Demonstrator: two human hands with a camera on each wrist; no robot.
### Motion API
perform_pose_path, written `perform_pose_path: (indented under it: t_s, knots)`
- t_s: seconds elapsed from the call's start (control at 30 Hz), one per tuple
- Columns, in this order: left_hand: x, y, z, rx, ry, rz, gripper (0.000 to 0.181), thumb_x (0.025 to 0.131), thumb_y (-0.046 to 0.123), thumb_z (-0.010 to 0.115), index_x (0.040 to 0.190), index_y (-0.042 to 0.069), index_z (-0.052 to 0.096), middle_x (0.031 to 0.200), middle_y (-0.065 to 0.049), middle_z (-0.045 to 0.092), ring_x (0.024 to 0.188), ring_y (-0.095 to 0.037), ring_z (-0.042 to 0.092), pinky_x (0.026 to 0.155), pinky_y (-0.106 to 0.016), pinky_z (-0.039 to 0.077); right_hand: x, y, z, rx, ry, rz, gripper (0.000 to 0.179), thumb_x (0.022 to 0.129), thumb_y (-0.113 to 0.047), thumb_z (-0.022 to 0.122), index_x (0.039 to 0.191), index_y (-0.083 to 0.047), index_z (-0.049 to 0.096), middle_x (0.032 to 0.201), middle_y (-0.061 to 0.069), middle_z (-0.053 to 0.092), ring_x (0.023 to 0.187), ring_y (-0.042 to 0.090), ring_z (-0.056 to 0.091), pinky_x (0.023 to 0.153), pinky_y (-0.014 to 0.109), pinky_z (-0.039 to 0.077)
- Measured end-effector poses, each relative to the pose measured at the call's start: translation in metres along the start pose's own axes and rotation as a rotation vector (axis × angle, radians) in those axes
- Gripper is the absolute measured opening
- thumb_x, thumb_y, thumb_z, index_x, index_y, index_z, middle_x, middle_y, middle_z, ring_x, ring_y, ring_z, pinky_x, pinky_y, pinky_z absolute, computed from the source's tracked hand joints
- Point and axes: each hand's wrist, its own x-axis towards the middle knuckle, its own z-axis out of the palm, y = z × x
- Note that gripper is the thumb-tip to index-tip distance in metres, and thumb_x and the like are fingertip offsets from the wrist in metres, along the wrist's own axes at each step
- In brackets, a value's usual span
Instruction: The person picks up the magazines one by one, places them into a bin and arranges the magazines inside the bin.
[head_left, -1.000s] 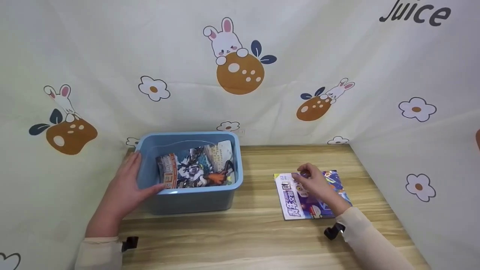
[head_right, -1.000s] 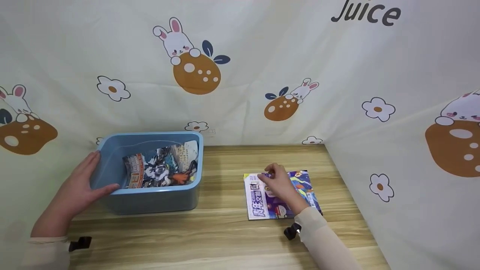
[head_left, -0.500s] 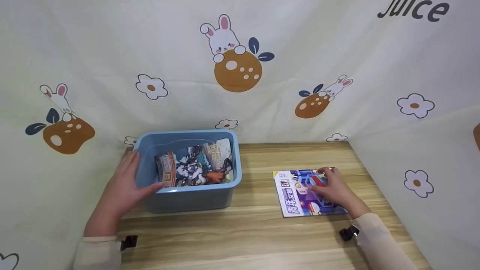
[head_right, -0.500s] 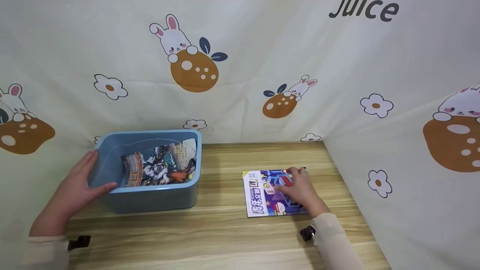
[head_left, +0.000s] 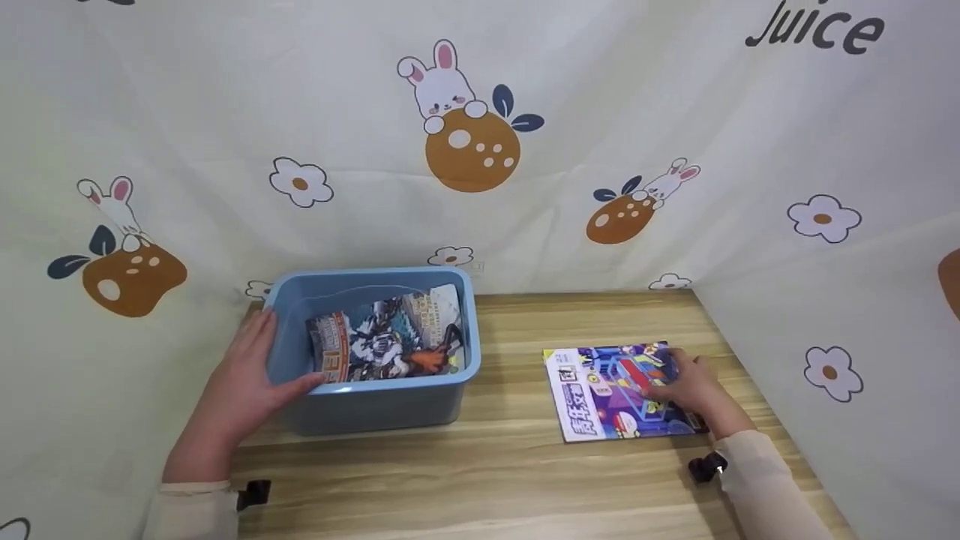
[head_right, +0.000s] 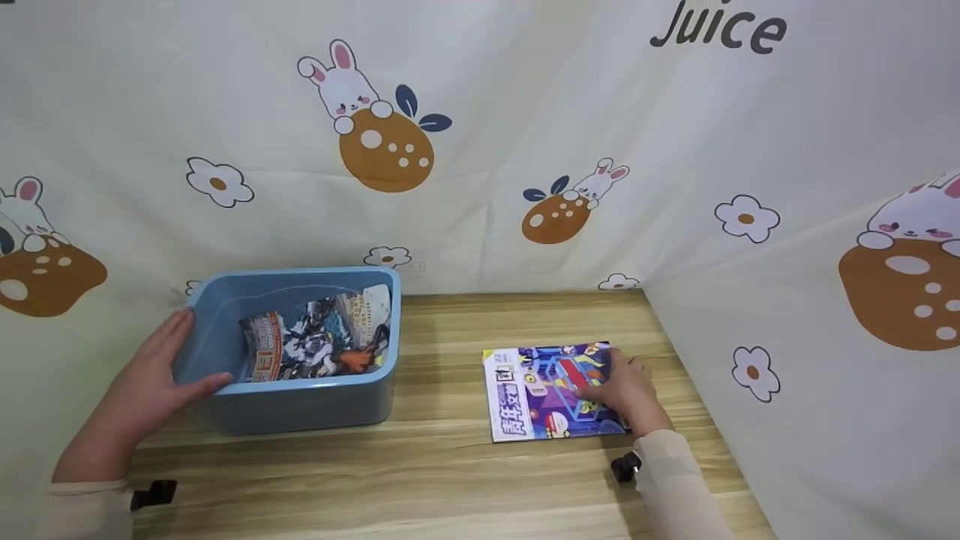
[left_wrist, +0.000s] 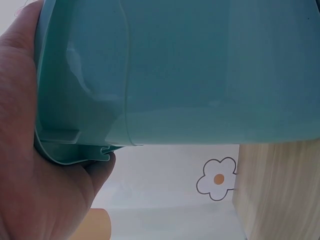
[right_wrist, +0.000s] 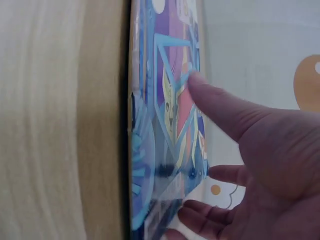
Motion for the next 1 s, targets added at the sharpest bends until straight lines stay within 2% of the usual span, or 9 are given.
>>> perform_pose_path:
  t_s: [0.17, 0.27, 0.5, 0.7, 1.0]
  knots:
    - [-0.003, 0.0, 0.002, -0.003, -0.003, 0.0, 0.136, 0.087, 0.077, 0.08, 0.177, 0.002, 0.01, 0.183, -0.026, 0.006, 0.165, -0.057, 0.012, 0.113, -0.086, 0.031, -0.005, -0.005, -0.001, -0.042, -0.03, 0.024, 0.123, 0.086, -0.042, 0.097, 0.168, 0.011, 0.023, 0.153, 0.055, 0.025, 0.14, 0.07, 0.033, 0.116, 0.081, 0.037]
    - [-0.004, 0.0, 0.002, -0.002, -0.004, -0.006, 0.137, 0.087, 0.077, 0.08, 0.176, 0.002, 0.01, 0.183, -0.027, 0.006, 0.165, -0.058, 0.012, 0.114, -0.086, 0.03, -0.005, -0.01, -0.005, -0.055, -0.048, 0.032, 0.121, 0.086, -0.036, 0.097, 0.169, 0.011, 0.022, 0.153, 0.055, 0.028, 0.138, 0.07, 0.035, 0.117, 0.081, 0.036]
    - [-0.002, -0.003, 0.002, -0.006, 0.012, 0.01, 0.134, 0.088, 0.076, 0.08, 0.176, 0.0, 0.013, 0.182, -0.027, 0.01, 0.166, -0.055, 0.013, 0.118, -0.085, 0.027, 0.0, -0.011, -0.008, -0.101, -0.045, -0.005, 0.118, 0.082, -0.026, 0.099, 0.163, 0.018, 0.025, 0.151, 0.051, 0.044, 0.137, 0.066, 0.048, 0.117, 0.075, 0.04]
    - [-0.001, -0.002, 0.001, -0.002, 0.003, 0.001, 0.135, 0.088, 0.077, 0.079, 0.176, 0.001, 0.012, 0.183, -0.027, 0.009, 0.166, -0.055, 0.011, 0.116, -0.085, 0.027, 0.001, -0.008, -0.009, -0.053, -0.077, -0.008, 0.124, 0.082, -0.022, 0.099, 0.166, 0.017, 0.017, 0.154, 0.052, 0.04, 0.138, 0.064, 0.048, 0.119, 0.074, 0.04]
    - [-0.001, 0.0, 0.0, 0.004, -0.011, 0.0, 0.135, 0.088, 0.077, 0.078, 0.176, -0.001, 0.011, 0.182, -0.028, 0.007, 0.167, -0.055, 0.007, 0.117, -0.085, 0.025, -0.001, -0.009, -0.011, -0.067, -0.072, 0.0, 0.136, 0.081, -0.024, 0.101, 0.17, 0.012, 0.004, 0.154, 0.054, 0.037, 0.137, 0.066, 0.05, 0.117, 0.073, 0.042]
